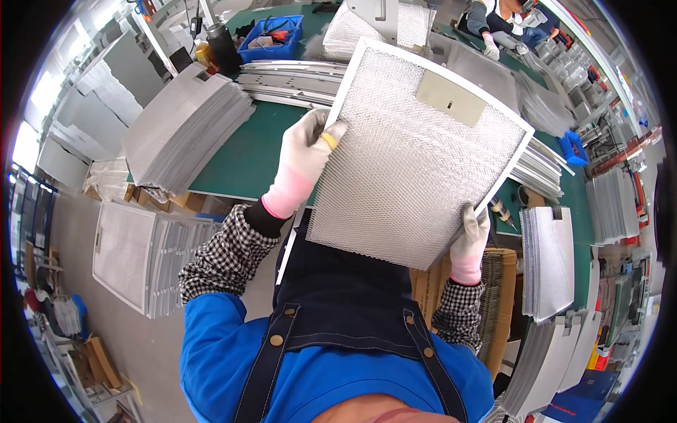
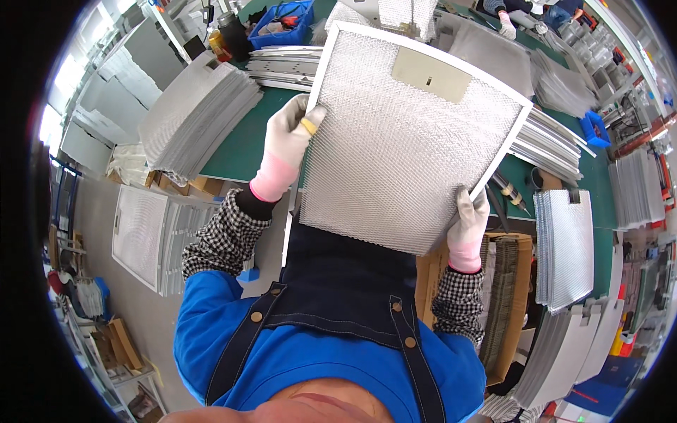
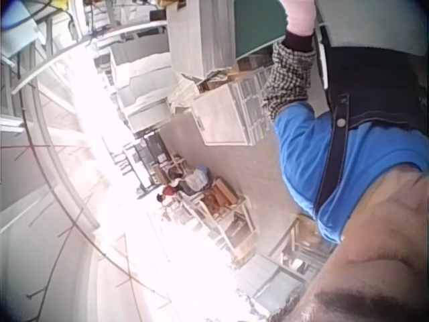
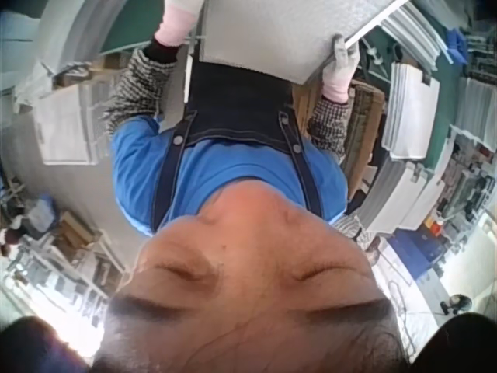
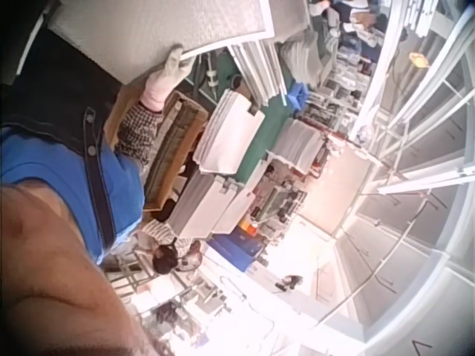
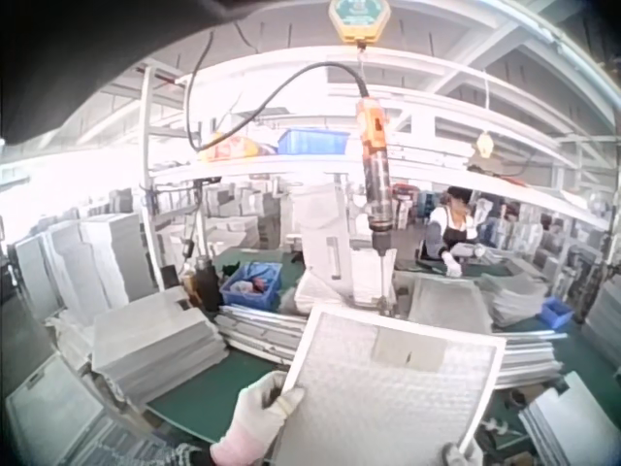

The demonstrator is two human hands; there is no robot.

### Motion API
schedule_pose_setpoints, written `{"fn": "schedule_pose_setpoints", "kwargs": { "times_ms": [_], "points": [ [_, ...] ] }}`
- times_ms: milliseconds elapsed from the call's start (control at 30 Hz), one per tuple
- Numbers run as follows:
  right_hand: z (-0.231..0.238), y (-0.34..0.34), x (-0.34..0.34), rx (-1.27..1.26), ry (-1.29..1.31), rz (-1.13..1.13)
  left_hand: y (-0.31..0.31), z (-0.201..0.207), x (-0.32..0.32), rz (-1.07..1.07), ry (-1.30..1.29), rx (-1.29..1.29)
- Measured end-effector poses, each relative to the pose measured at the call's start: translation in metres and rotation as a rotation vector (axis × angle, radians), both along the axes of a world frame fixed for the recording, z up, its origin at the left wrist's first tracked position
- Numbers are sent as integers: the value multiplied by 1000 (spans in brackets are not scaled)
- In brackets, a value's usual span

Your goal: The person assembles metal frames by inserting a mesh screen into a rectangular frame and securing it with metal strips. They use a hammer to tap the strips into place and a power drill to fasten screws. The process is repeated for multiple units, with the person handling the components and tools directly.

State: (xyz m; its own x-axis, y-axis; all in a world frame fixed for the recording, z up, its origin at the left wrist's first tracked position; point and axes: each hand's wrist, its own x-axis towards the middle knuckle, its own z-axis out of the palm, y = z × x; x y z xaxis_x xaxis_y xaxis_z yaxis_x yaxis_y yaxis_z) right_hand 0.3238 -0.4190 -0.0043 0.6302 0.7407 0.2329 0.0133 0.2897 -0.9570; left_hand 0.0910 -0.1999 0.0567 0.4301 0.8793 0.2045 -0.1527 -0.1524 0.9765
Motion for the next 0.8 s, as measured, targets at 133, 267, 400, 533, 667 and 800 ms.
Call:
{"fn": "schedule_pose_setpoints", "kwargs": {
  "times_ms": [133,267,400,533,667,800],
  "points": [
    [1,6,-14,43,108,-2,2,16,7,-230,-223,-331],
    [-9,8,-14,72,106,-42,3,19,8,-268,-149,-219],
    [-7,19,-6,145,98,-151,3,21,-11,-224,156,24],
    [-28,35,-25,146,399,-149,12,38,-30,-188,413,171],
    [-113,-11,-70,-389,221,393,47,56,-51,-374,687,218],
    [-113,-73,-84,-690,-30,832,41,18,-63,-576,891,137]
  ]
}}
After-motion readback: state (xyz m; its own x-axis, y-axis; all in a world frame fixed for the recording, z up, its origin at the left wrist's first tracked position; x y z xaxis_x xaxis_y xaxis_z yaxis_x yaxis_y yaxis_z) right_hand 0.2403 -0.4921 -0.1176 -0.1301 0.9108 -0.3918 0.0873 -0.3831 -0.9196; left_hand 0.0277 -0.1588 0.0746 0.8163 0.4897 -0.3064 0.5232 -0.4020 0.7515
